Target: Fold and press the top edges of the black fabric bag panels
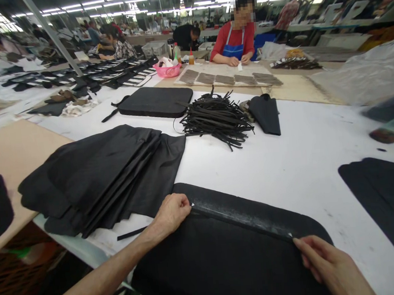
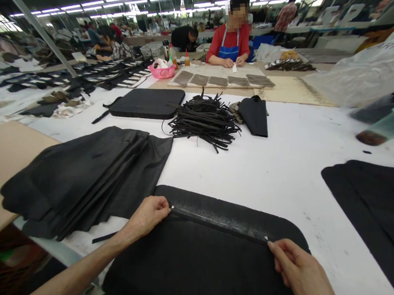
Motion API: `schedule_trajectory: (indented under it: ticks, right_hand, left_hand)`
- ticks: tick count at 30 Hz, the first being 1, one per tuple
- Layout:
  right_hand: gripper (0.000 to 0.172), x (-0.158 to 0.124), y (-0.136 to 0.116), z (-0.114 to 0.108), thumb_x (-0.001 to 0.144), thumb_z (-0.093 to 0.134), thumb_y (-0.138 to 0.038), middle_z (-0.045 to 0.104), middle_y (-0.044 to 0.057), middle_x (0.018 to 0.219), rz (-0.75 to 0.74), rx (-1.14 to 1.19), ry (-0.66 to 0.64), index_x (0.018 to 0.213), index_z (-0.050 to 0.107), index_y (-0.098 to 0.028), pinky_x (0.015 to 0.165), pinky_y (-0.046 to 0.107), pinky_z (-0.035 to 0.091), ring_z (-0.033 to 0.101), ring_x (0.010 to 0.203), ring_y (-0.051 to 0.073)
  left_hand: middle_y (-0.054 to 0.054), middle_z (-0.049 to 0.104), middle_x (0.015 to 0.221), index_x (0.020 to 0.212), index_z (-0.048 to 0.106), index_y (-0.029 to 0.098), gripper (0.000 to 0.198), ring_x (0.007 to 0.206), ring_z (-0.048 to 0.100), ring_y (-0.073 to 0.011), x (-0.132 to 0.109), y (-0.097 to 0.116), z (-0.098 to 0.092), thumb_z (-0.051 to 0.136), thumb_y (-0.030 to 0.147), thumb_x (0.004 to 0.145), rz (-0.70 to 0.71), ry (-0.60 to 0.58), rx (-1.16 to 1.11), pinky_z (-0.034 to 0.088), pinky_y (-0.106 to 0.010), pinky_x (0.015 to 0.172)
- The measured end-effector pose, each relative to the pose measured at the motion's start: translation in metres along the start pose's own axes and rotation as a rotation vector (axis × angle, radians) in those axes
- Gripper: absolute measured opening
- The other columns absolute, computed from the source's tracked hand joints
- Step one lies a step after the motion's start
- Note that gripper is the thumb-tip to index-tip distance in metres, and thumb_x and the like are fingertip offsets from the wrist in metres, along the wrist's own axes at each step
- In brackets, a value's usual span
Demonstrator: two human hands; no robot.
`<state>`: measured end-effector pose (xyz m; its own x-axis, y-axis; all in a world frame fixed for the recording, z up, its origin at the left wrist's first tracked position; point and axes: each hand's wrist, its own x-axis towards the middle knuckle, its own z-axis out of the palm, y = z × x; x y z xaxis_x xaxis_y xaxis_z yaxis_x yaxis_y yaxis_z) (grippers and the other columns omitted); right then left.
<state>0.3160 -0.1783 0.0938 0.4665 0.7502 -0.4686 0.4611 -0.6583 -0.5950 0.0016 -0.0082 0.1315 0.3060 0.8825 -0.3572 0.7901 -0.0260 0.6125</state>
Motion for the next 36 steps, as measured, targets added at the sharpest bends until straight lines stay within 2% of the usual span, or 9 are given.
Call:
schedule_trajectory:
  ticks: [14, 27, 36]
  right_hand:
    - [0.043, -0.001, -0.008, 0.001, 0.077, 0.040, -0.060, 0.048, -0.003, 0.046, 0.021, -0.015, 0.038, 0.057, 0.046, -0.023, 0.045, 0.026, 0.032, 0.044, 0.042, 0.013]
    - [0.032, -0.009, -0.021, 0.005, 0.082, 0.043, -0.045, 0.051, -0.004, 0.049, -0.026, 0.033, 0.132, 0.060, 0.046, -0.022, 0.042, 0.023, 0.032, 0.045, 0.041, 0.011]
    - [0.029, -0.010, -0.022, -0.001, 0.080, 0.045, -0.041, 0.049, -0.005, 0.048, -0.046, 0.116, 0.055, 0.059, 0.047, -0.021, 0.042, 0.022, 0.031, 0.044, 0.041, 0.010]
  left_hand:
    - [0.003, 0.052, 0.051, 0.061, 0.054, 0.017, 0.012, 0.053, 0.050, -0.0133, 0.002, -0.002, 0.001, 0.047, 0.021, 0.071, 0.001, -0.024, 0.028, 0.029, -0.023, 0.050]
    - [0.003, 0.048, 0.050, 0.060, 0.050, 0.019, 0.023, 0.050, 0.046, -0.0135, 0.010, -0.017, 0.007, 0.044, 0.037, 0.073, 0.058, -0.081, 0.061, 0.028, -0.023, 0.049]
    - [0.004, 0.046, 0.049, 0.061, 0.049, 0.019, 0.026, 0.049, 0.042, -0.0132, 0.011, -0.021, 0.005, 0.044, 0.042, 0.072, 0.034, -0.121, 0.005, 0.027, -0.023, 0.047]
